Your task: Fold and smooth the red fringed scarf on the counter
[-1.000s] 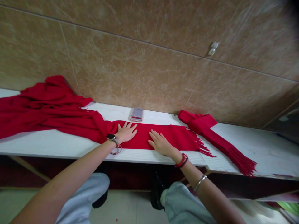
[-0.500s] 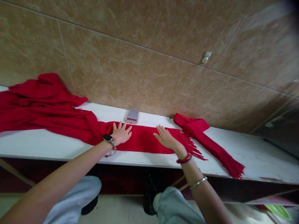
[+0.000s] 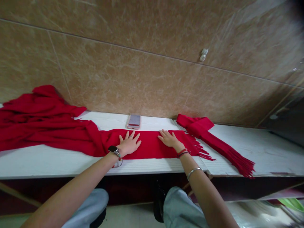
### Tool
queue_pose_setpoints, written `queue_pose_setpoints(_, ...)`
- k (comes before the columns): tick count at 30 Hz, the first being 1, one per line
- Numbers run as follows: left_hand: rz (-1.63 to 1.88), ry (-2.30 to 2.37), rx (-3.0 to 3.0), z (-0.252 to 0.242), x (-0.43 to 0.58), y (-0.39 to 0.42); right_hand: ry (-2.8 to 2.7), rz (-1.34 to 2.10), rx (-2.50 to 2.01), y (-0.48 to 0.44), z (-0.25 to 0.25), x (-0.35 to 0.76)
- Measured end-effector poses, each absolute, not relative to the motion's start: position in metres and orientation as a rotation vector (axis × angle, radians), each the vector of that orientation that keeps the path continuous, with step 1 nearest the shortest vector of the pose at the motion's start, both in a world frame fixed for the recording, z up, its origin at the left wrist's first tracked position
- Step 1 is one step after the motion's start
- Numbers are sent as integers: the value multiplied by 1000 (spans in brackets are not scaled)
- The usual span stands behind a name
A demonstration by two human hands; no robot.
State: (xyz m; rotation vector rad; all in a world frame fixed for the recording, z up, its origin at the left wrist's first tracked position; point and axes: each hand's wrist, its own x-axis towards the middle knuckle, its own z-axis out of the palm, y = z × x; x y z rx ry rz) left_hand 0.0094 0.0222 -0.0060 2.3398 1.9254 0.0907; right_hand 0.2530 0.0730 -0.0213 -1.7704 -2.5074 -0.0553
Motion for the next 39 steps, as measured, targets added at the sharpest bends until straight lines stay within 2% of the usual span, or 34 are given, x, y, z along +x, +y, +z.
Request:
queue_pose_setpoints(5, 111, 1919, 2317, -4, 12, 22, -2426, -118, -2010, 74, -21, 328)
queue_pose_setpoints(9, 101, 1891, 2303, -2, 11, 20, -2211, -153, -2141, 72, -19, 343)
queue_pose_setpoints(12, 105, 1881, 2317, -1, 10, 19, -2133, -227, -2002, 73, -8, 327)
queue_pose_setpoints(17, 129, 1881, 2405, 8, 5, 22, -2333, -236, -1652, 80, 14, 294)
queue_pose_setpoints(24, 167, 2229, 2374, 28, -42, 43, -2390, -199, -1730, 104, 12, 305)
queue_pose_setpoints(31, 329, 1996, 2449, 19, -82, 75, -2422, -159, -1693, 118, 4, 320)
queue_pose_setpoints(39, 525, 1935, 2460, 57, -85, 87, -2261, -168, -1689, 122, 1, 324)
